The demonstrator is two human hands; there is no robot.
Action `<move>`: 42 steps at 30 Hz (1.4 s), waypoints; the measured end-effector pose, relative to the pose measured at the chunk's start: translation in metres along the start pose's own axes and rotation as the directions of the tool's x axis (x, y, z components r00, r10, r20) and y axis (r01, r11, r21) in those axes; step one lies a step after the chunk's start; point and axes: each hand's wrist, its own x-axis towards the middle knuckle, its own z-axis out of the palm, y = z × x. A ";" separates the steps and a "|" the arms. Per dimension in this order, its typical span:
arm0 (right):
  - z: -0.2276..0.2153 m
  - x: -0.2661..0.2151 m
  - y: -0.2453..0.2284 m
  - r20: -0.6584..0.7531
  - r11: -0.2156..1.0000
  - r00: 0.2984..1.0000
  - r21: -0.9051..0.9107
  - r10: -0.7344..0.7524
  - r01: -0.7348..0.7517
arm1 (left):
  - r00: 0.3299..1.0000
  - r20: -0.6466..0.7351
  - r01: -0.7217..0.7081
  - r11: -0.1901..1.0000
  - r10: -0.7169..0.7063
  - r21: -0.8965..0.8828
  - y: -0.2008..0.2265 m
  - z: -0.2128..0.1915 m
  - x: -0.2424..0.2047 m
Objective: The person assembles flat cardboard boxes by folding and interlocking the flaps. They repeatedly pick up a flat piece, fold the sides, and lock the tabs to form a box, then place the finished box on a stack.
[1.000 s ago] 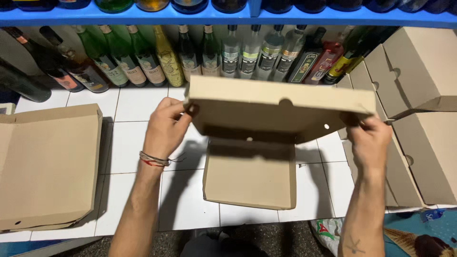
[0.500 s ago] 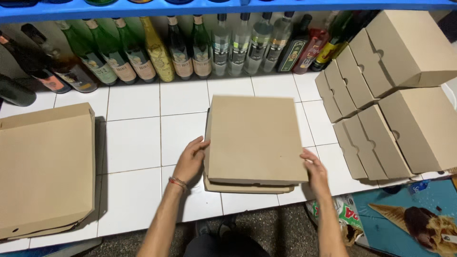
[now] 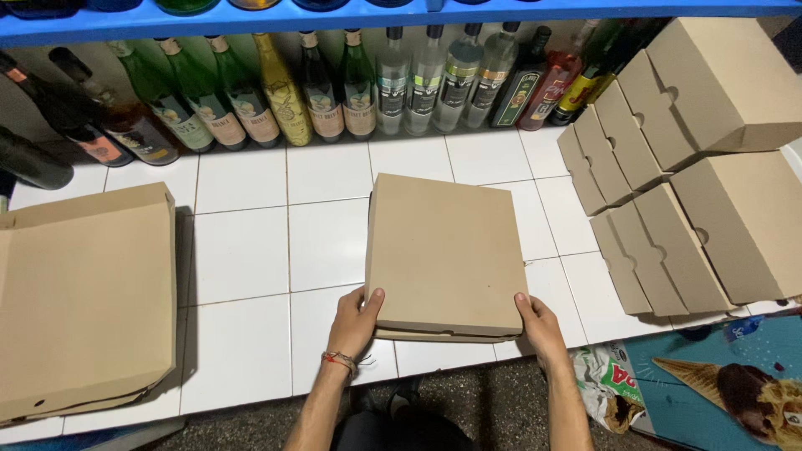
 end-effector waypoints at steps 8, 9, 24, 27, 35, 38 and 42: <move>-0.002 -0.014 0.002 0.014 0.990 0.995 0.102 -0.099 0.097 | 0.994 -0.106 0.005 0.964 -0.034 -0.265 -0.024 -0.001 -0.003; -0.001 -0.019 -0.003 0.013 0.990 0.995 0.104 -0.096 0.094 | 0.994 -0.104 0.006 0.965 -0.035 -0.262 -0.021 -0.003 -0.009; -0.012 -0.052 -0.036 0.140 0.927 0.916 -0.060 0.375 -0.370 | 0.984 -0.059 0.166 0.986 -0.166 0.002 -0.046 0.000 -0.009; -0.017 -0.053 -0.024 0.132 0.900 0.913 0.162 0.386 -0.405 | 0.982 -0.097 0.158 0.986 -0.163 -0.060 -0.057 0.003 -0.007; -0.031 -0.056 0.002 0.229 0.696 0.913 0.592 0.338 -0.406 | 0.964 0.069 0.257 0.827 -0.257 -0.500 -0.065 0.000 -0.003; -0.025 -0.063 -0.005 0.198 0.767 0.915 0.498 0.352 -0.403 | 0.977 0.055 0.204 0.830 -0.206 -0.519 -0.060 -0.001 -0.005; -0.026 -0.067 -0.005 0.225 0.799 0.909 0.433 0.351 -0.416 | 0.973 0.032 0.219 0.869 -0.228 -0.443 -0.057 -0.001 0.002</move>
